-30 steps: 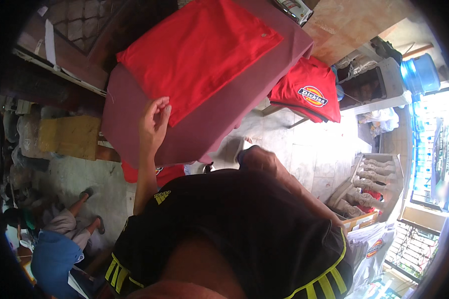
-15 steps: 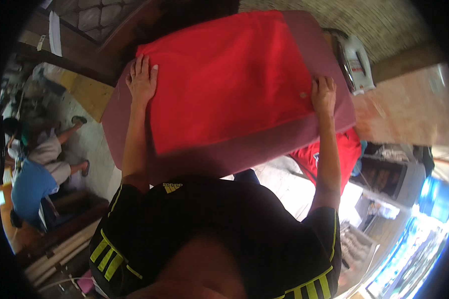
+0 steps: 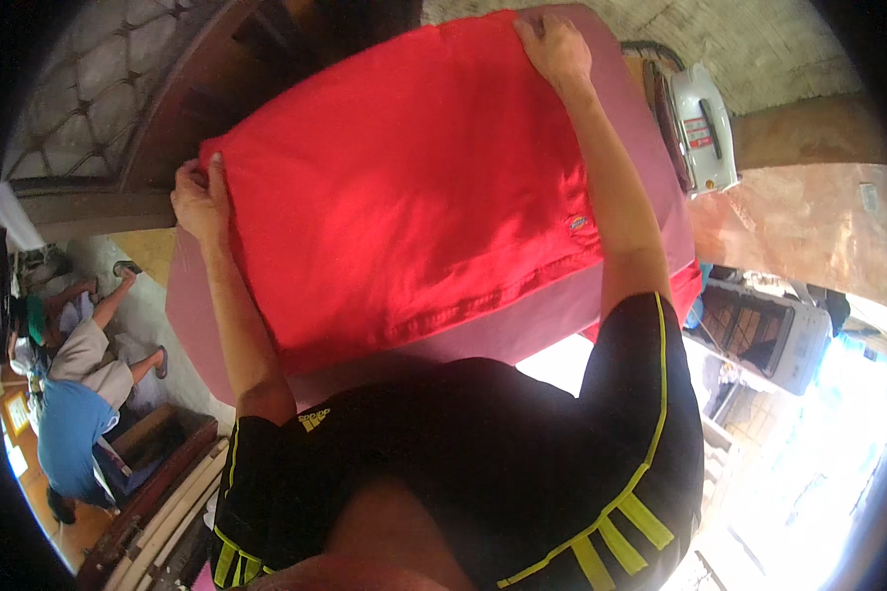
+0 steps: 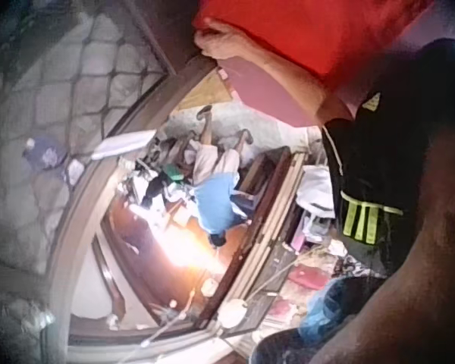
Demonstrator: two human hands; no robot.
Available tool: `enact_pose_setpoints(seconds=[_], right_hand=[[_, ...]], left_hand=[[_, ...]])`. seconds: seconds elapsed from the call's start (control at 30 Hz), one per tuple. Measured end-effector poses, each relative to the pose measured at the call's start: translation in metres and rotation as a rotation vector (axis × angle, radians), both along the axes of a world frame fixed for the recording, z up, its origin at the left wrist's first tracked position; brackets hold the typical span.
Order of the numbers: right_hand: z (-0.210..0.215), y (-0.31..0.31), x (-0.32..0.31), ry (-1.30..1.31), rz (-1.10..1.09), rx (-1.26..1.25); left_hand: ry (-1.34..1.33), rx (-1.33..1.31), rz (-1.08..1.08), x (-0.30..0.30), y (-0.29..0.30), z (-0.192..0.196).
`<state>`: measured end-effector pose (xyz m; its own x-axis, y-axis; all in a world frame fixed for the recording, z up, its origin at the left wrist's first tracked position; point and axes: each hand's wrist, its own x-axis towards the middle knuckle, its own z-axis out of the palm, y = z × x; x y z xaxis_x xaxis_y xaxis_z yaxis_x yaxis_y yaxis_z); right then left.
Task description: The person irons a red t-shirt on a pink ironing board, then folds it and places it on a stack. They repeat this process with another red t-shirt, ironing and folding it before adding it to the stack.
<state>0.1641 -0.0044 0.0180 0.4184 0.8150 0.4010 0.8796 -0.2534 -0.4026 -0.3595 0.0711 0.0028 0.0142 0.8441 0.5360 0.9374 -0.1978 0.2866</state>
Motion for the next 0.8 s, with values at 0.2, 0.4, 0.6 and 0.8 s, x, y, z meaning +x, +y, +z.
enact_pose_setpoints(seconds=[0.2, 0.4, 0.6, 0.8], right_hand=[[-0.029, 0.023, 0.031, -0.174, -0.013, 0.189], [-0.024, 0.009, 0.039, -0.089, 0.066, 0.158], [0.008, -0.186, -0.028, 0.118, 0.047, -0.211], [-0.009, -0.3, -0.058, 0.1, 0.171, 0.065]], left_hand=[[-0.321, 0.171, -0.199, -0.013, 0.003, -0.007], [-0.279, 0.113, -0.146, -0.014, -0.008, 0.002], [-0.371, -0.295, -0.154, -0.025, -0.165, 0.03], [-0.503, -0.241, -0.122, -0.026, -0.291, 0.014]])
